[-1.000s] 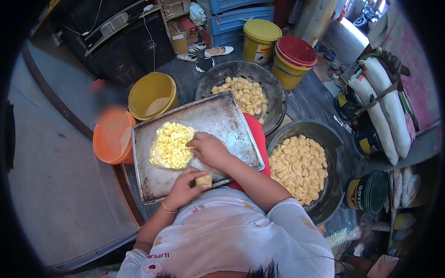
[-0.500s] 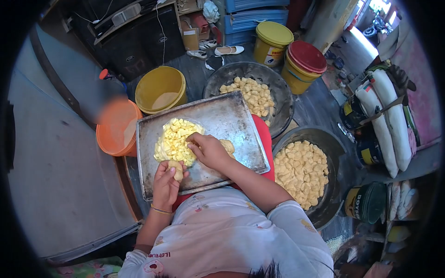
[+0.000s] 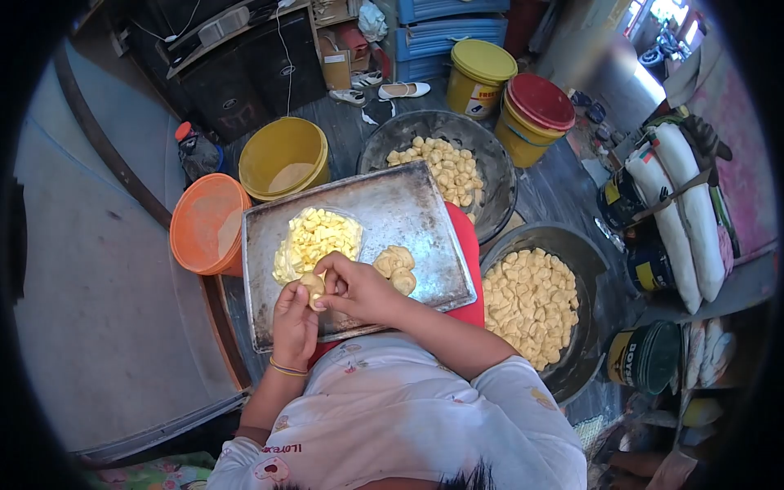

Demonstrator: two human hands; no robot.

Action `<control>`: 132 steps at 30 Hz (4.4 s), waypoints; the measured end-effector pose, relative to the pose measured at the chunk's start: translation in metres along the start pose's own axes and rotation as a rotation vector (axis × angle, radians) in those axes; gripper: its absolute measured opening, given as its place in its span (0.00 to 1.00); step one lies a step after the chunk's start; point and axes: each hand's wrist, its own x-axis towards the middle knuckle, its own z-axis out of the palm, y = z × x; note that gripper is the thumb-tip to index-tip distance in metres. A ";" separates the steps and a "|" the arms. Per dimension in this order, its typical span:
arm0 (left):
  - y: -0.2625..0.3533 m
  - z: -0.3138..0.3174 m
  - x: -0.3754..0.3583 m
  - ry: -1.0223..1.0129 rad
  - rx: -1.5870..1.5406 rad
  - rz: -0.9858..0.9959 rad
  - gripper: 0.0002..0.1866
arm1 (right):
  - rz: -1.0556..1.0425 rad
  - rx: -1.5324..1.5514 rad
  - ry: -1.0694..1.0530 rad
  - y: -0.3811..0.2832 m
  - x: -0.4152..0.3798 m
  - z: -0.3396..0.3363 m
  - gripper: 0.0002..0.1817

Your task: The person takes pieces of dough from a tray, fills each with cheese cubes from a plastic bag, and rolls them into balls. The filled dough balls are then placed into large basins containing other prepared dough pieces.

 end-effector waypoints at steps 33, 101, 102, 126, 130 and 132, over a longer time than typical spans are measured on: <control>-0.001 0.005 0.006 -0.385 0.492 0.021 0.37 | -0.450 -0.553 0.947 -0.015 -0.018 -0.107 0.13; 0.008 0.003 -0.004 -0.153 0.484 0.021 0.13 | -0.277 -0.262 -0.121 -0.007 -0.005 -0.016 0.18; 0.009 0.004 -0.005 -0.200 0.338 -0.159 0.14 | -0.278 -0.260 -0.117 -0.005 -0.008 -0.020 0.18; -0.019 0.007 -0.004 -0.364 0.813 0.171 0.27 | -0.044 -0.146 -0.273 0.000 -0.017 -0.055 0.17; 0.005 -0.001 -0.005 -0.259 0.918 0.170 0.14 | -0.112 0.008 -0.079 0.022 -0.009 -0.075 0.14; 0.014 -0.015 -0.003 -0.140 0.538 0.050 0.14 | -0.011 0.046 0.075 0.026 -0.006 -0.089 0.13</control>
